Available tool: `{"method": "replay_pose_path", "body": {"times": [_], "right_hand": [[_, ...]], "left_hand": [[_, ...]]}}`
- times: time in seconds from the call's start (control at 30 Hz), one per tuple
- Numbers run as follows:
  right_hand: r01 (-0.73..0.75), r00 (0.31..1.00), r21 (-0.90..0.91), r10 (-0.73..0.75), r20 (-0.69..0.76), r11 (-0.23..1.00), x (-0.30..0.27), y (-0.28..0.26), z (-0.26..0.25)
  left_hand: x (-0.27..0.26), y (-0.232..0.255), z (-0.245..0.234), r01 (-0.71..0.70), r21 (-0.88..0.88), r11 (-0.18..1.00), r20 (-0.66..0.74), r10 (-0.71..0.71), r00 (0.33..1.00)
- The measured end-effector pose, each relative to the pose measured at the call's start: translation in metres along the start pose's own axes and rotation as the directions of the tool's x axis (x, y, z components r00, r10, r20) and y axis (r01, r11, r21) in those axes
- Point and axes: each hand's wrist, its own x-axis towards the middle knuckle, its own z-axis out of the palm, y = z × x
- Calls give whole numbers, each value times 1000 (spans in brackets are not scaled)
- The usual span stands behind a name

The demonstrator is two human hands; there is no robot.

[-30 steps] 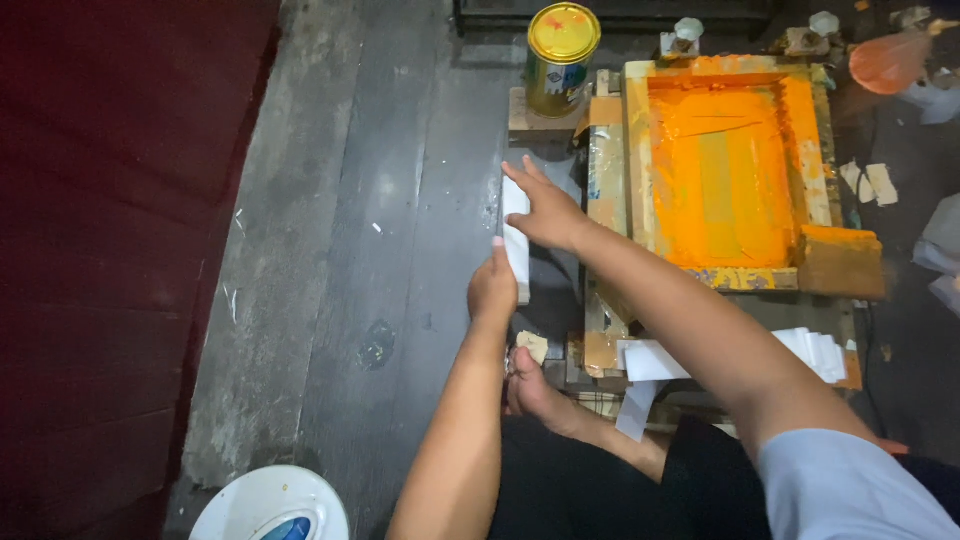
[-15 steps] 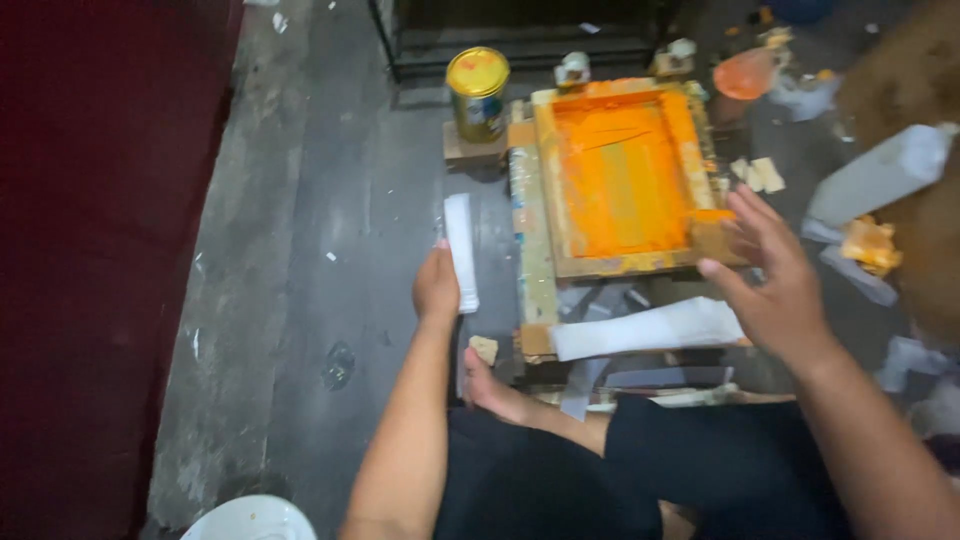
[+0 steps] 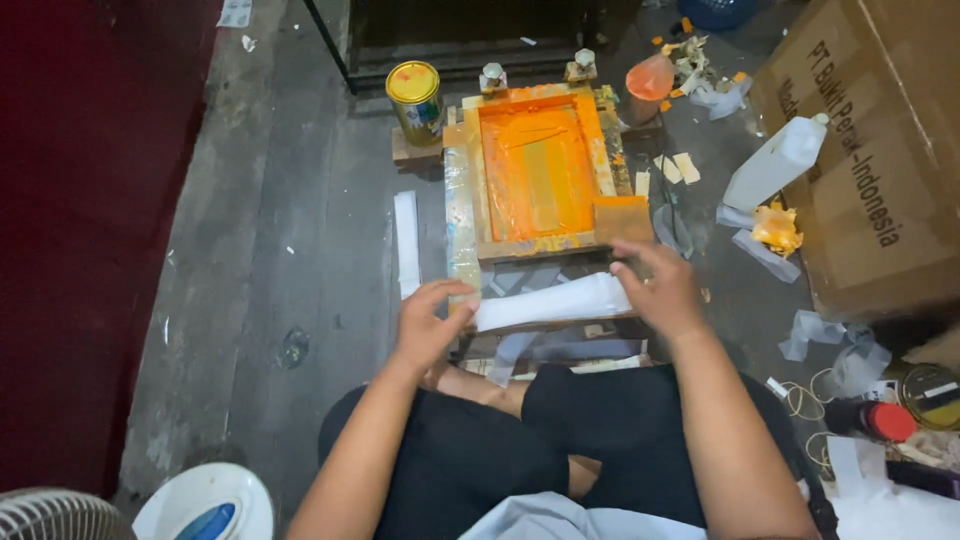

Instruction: The person sits on the floor and uses a wooden squeegee to spread orange ink across a screen printing frame. They then pick up a white strip of material, fold it, and place it on the floor before repeating the process of spreading ink and handling the material.

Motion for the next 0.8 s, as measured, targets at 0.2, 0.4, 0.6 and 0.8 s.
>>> {"method": "replay_pose_path", "body": {"times": [0.2,0.4,0.6,0.8], "right_hand": [[159,971,-64,-144,190,985,5,-14,-9],[110,897,-208,-6,443,972,-4,5,2],[135,831,-277,43,555,951,-6,-3,11],[82,795,-328,137,591,941,-5,-10,14]], "left_hand": [[-11,13,3,72,41,997,-105,-68,992],[-7,2,24,-8,298,955,59,-10,998],[-7,35,18,-43,438,898,187,-44,981],[-5,49,14,-43,513,857,290,-125,949]]}}
